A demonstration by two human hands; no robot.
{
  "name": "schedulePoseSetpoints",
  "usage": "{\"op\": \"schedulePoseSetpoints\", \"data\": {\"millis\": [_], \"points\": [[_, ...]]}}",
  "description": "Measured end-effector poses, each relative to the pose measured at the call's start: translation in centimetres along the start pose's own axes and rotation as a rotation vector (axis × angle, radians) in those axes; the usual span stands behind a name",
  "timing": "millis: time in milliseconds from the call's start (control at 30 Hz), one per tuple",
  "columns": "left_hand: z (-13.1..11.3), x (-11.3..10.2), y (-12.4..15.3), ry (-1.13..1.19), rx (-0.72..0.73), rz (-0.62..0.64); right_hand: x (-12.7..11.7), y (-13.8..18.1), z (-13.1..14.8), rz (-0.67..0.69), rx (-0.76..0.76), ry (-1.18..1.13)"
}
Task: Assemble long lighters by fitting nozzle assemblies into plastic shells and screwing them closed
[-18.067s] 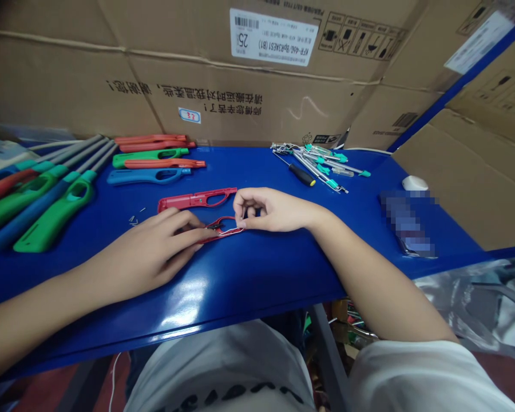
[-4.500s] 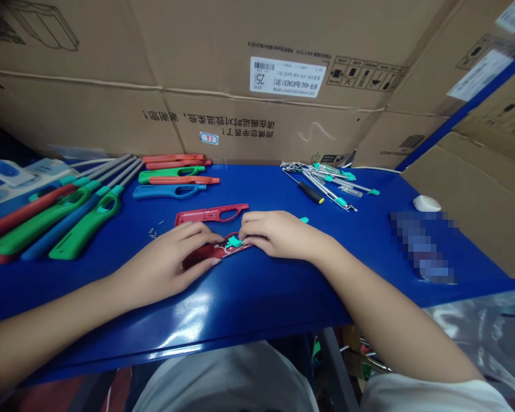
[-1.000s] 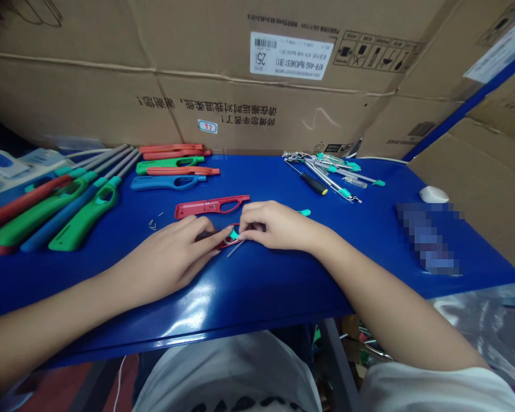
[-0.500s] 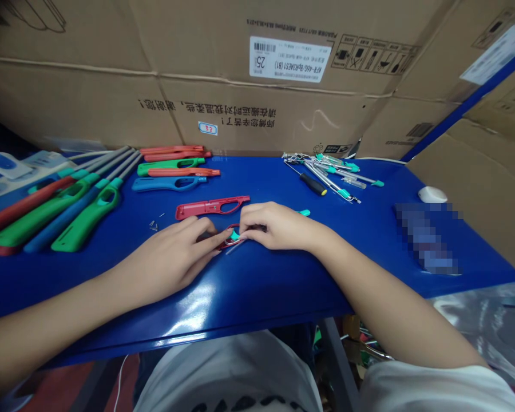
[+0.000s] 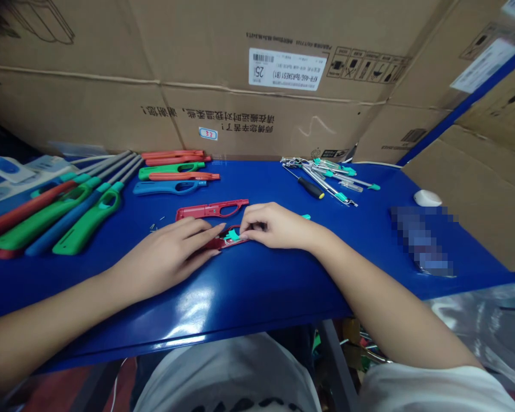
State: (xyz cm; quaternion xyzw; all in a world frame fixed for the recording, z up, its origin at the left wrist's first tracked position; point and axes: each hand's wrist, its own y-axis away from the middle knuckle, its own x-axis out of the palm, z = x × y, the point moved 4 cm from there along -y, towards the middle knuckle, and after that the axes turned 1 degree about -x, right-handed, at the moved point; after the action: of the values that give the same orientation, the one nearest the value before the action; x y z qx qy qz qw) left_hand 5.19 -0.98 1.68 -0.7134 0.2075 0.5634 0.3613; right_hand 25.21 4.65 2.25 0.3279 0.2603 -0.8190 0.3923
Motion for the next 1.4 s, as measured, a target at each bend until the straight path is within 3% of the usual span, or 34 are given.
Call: {"op": "schedulePoseSetpoints", "data": {"millis": [433, 800, 1033, 1200, 1400], "points": [[0.7, -0.2, 0.2, -0.033, 0.017, -0.045, 0.0, 0.0, -0.3, -0.019, 0.039, 0.034], [-0.9, -0.3, -0.2, -0.247, 0.131, 0.006, 0.3, -0.3, -0.3, -0.080, 0.094, 0.015], [0.1, -0.1, 0.0, -0.100, 0.064, 0.036, 0.5, -0.2, -0.3, -0.073, 0.094, 0.059], [0.2, 0.1, 0.0, -0.115, 0.049, 0.058, 0.6, -0.3, -0.4, -0.077, 0.091, 0.075], [0.1, -0.1, -0.3, -0.166, 0.126, 0.093, 0.9, -0.3, -0.2, -0.077, 0.091, 0.081]]}}
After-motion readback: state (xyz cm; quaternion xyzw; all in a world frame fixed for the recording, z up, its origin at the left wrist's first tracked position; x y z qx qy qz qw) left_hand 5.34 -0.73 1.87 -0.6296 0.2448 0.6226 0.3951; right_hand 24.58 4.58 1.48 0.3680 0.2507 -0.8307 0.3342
